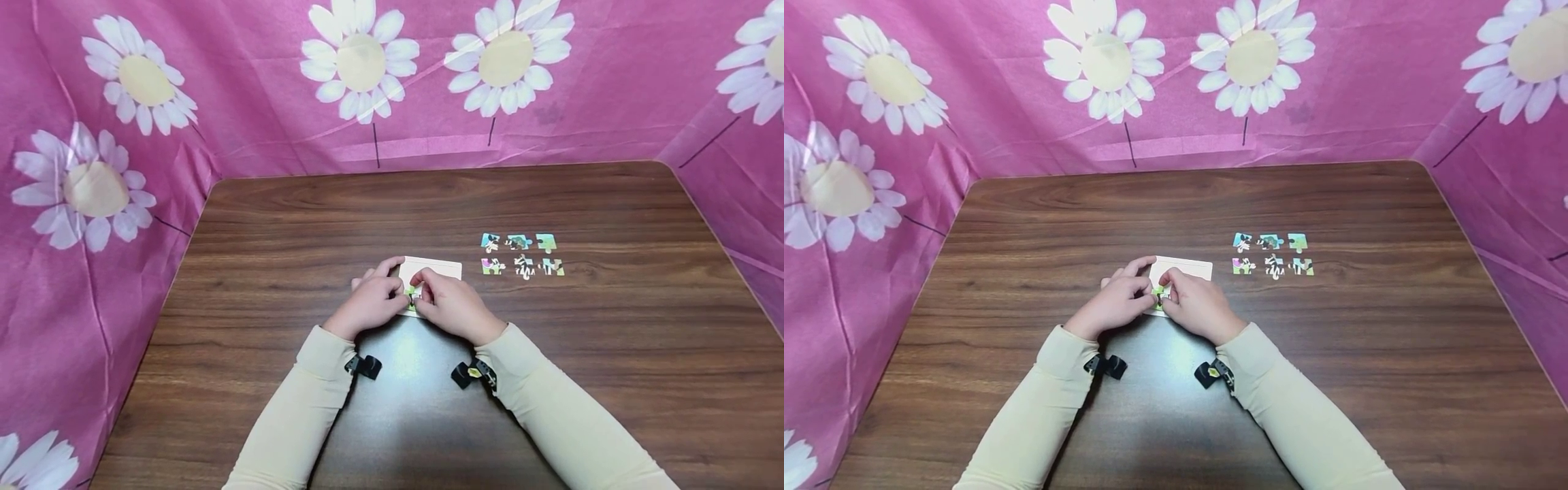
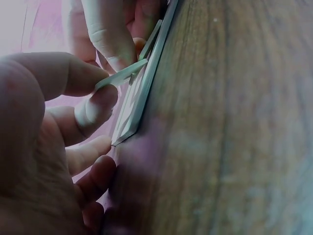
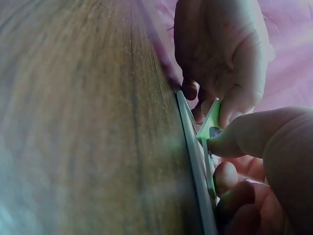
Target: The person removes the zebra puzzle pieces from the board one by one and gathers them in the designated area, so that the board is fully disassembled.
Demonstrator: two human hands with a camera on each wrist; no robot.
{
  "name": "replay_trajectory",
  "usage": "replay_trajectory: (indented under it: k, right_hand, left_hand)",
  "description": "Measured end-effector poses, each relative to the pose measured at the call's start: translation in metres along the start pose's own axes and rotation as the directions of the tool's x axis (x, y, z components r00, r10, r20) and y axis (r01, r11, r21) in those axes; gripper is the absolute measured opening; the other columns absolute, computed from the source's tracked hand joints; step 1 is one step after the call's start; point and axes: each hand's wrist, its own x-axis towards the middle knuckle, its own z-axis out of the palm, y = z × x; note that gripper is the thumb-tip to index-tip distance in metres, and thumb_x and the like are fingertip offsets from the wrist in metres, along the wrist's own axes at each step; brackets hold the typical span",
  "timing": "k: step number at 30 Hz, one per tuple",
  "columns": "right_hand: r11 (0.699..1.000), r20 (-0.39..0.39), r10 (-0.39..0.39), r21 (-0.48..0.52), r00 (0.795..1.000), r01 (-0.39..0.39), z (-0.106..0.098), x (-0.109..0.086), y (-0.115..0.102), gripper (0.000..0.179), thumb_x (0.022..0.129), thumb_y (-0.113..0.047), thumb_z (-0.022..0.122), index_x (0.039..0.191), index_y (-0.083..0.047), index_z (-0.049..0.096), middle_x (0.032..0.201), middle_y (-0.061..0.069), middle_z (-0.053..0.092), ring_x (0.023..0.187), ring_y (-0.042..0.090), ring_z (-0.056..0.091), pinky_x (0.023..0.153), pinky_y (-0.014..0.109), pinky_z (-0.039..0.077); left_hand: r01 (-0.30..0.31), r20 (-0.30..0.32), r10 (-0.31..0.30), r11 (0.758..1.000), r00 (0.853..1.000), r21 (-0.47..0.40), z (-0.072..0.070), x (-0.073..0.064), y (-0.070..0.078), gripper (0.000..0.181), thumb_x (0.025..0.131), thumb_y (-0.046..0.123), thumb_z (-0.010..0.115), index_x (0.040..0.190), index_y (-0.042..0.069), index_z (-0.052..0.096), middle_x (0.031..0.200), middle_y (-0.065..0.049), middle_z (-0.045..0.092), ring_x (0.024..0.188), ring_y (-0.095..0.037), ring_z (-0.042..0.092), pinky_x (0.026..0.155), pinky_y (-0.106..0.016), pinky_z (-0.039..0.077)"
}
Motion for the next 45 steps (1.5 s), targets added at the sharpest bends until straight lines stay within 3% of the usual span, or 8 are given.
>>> replay_trajectory:
  k: [15,19,22,24,31,38,42,45]
  right_hand:
    - [0.997,0.051,-0.067,-0.020,0.996,0.068,-0.005,0.005,-0.009,0.030,0.093,-0.012,0.065,0.122,-0.007,0.062,0.077,-0.007,0.055,0.069,0.012,0.053,0.068,0.036,0.046]
    - [0.996,0.052,-0.062,-0.057,0.997,0.065,-0.005,0.007,-0.011,0.030,0.092,-0.009,0.063,0.122,-0.007,0.063,0.079,-0.005,0.056,0.073,0.016,0.056,0.069,0.038,0.047]
    - [0.997,0.039,-0.053,-0.060,0.998,0.055,-0.004,0.007,-0.009,0.031,0.090,-0.010,0.064,0.121,-0.008,0.064,0.078,-0.006,0.056,0.070,0.014,0.054,0.065,0.035,0.045]
    - [0.998,0.024,-0.044,-0.037,0.999,0.044,-0.003,0.006,-0.006,0.034,0.087,-0.012,0.066,0.121,-0.009,0.064,0.076,-0.008,0.055,0.067,0.011,0.053,0.063,0.033,0.043]
    - [0.995,-0.058,-0.008,0.097,0.998,0.013,0.005,0.000,0.003,0.040,0.085,-0.027,0.075,0.122,-0.016,0.064,0.078,-0.012,0.059,0.060,0.004,0.047,0.058,0.029,0.039]
    - [0.983,-0.157,-0.024,0.178,0.987,0.052,0.012,-0.006,0.008,0.036,0.084,-0.027,0.081,0.116,-0.015,0.067,0.074,-0.012,0.058,0.059,0.004,0.049,0.056,0.027,0.040]
    - [0.970,-0.198,-0.040,0.227,0.979,0.085,0.010,-0.007,0.009,0.035,0.083,-0.021,0.082,0.113,-0.012,0.068,0.072,-0.012,0.057,0.057,0.003,0.048,0.054,0.025,0.039]
    - [0.958,-0.267,-0.059,0.254,0.962,0.130,0.006,-0.009,0.011,0.034,0.080,-0.016,0.084,0.110,-0.008,0.069,0.070,-0.009,0.057,0.055,0.004,0.047,0.052,0.023,0.038]
  left_hand:
    - [-0.030,0.045,0.031,0.999,0.999,-0.029,-0.011,-0.001,-0.006,0.019,0.087,0.023,0.057,0.069,0.018,0.056,0.160,-0.008,0.034,0.124,-0.038,0.048,0.090,-0.055,0.031]
    - [-0.036,0.053,0.045,0.986,0.998,-0.163,-0.017,-0.001,-0.015,0.023,0.090,0.019,0.057,0.068,0.015,0.056,0.157,-0.007,0.041,0.125,-0.033,0.051,0.098,-0.058,0.034]
    - [-0.022,0.030,0.032,0.953,0.999,-0.301,-0.018,-0.001,-0.025,0.028,0.094,0.018,0.059,0.067,0.011,0.055,0.148,-0.004,0.051,0.122,-0.023,0.054,0.098,-0.046,0.040]
    - [-0.019,0.012,0.024,0.941,1.000,-0.338,-0.017,-0.001,-0.027,0.029,0.096,0.019,0.060,0.069,0.009,0.056,0.143,-0.004,0.056,0.121,-0.021,0.056,0.092,-0.038,0.041]
    - [-0.020,0.004,0.022,0.950,1.000,-0.310,-0.013,-0.001,-0.023,0.028,0.097,0.022,0.062,0.072,0.010,0.061,0.143,-0.006,0.055,0.128,-0.025,0.053,0.094,-0.037,0.040]
    - [-0.003,0.027,0.012,0.958,1.000,-0.285,-0.011,-0.001,-0.018,0.027,0.098,0.025,0.061,0.075,0.011,0.062,0.145,-0.005,0.052,0.127,-0.026,0.052,0.096,-0.042,0.040]
    - [-0.005,0.012,0.009,0.973,1.000,-0.232,-0.010,-0.001,-0.016,0.020,0.099,0.027,0.056,0.103,0.013,0.070,0.143,-0.004,0.053,0.124,-0.024,0.054,0.102,-0.054,0.033]
    - [0.000,0.014,0.002,0.985,1.000,-0.175,-0.009,-0.001,-0.014,0.039,0.098,0.024,0.050,0.135,0.018,0.062,0.142,-0.003,0.053,0.128,-0.022,0.051,0.104,-0.058,0.028]
